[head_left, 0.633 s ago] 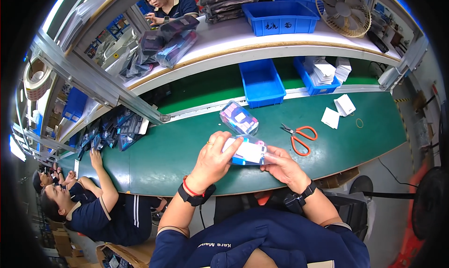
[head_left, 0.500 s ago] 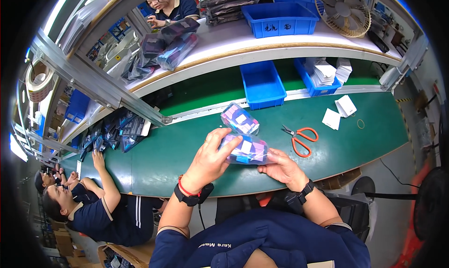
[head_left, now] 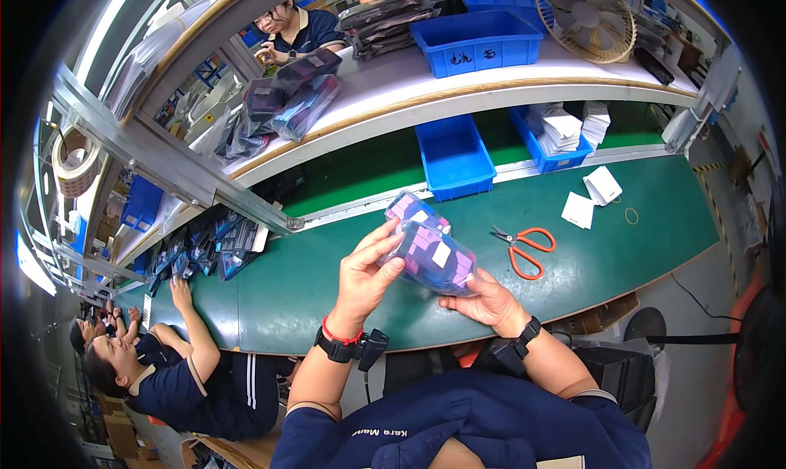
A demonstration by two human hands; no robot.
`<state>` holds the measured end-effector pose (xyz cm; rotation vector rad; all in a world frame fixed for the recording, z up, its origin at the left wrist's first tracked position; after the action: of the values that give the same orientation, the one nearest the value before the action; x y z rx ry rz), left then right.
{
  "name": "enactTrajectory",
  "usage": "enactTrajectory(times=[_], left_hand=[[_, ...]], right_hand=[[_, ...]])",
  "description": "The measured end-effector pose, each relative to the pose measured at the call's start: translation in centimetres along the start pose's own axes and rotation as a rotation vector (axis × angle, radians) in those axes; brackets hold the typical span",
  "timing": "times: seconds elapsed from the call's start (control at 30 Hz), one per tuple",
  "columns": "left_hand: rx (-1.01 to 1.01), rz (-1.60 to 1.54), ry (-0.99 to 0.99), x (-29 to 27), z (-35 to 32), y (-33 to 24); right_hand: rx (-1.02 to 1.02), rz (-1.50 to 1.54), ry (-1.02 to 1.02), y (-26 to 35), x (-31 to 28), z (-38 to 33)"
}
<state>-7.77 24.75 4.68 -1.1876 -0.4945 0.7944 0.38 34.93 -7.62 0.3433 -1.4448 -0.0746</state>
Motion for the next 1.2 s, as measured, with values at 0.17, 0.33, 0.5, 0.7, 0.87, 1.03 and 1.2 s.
enactTrajectory(times=[0.17, 0.33, 0.5, 0.7, 0.87, 1.03, 1.2], left_hand=[[-0.043, 0.061, -0.057, -0.2, -0.2, 0.4], [0.211, 0.218, -0.117, -0.2, -0.2, -2.5], [0.257, 0.257, -0.136, -0.1, -0.3, -3.4], [0.277, 0.293, -0.074, 0.4, 0.0, -3.8], [0.211, 0.105, -0.29, -2.2, 0.4, -3.7], [0.163, 0.087, -0.275, 0.5, 0.0, -2.4], [-0.045, -0.281, -0.543, -2.4, -0.4, 1.1]], right_hand=[[-0.046, -0.053, -0.16, 0.9, -0.5, -0.2], [-0.02, -0.137, -0.093, 0.6, 0.2, -0.1], [-0.049, -0.129, -0.062, 0.7, 1.0, -0.1], [-0.065, -0.119, -0.071, 1.2, 0.5, 0.1], [-0.042, -0.145, -0.105, 1.0, 0.2, -0.7], [-0.077, -0.02, -0.043, -0.5, 1.6, -0.1], [-0.058, 0.137, -0.01, -0.9, 0.9, -0.1]])
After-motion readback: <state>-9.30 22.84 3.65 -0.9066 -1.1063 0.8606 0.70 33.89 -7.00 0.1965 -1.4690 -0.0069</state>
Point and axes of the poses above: each hand's wrist, its own z-axis towards the middle knuckle, its own x-axis out of the palm, y = z × x, the point moved 9 cm from there along z, towards the middle knuckle, and after that the axes turned 2 degrees about -x, right-handed, at the moved point
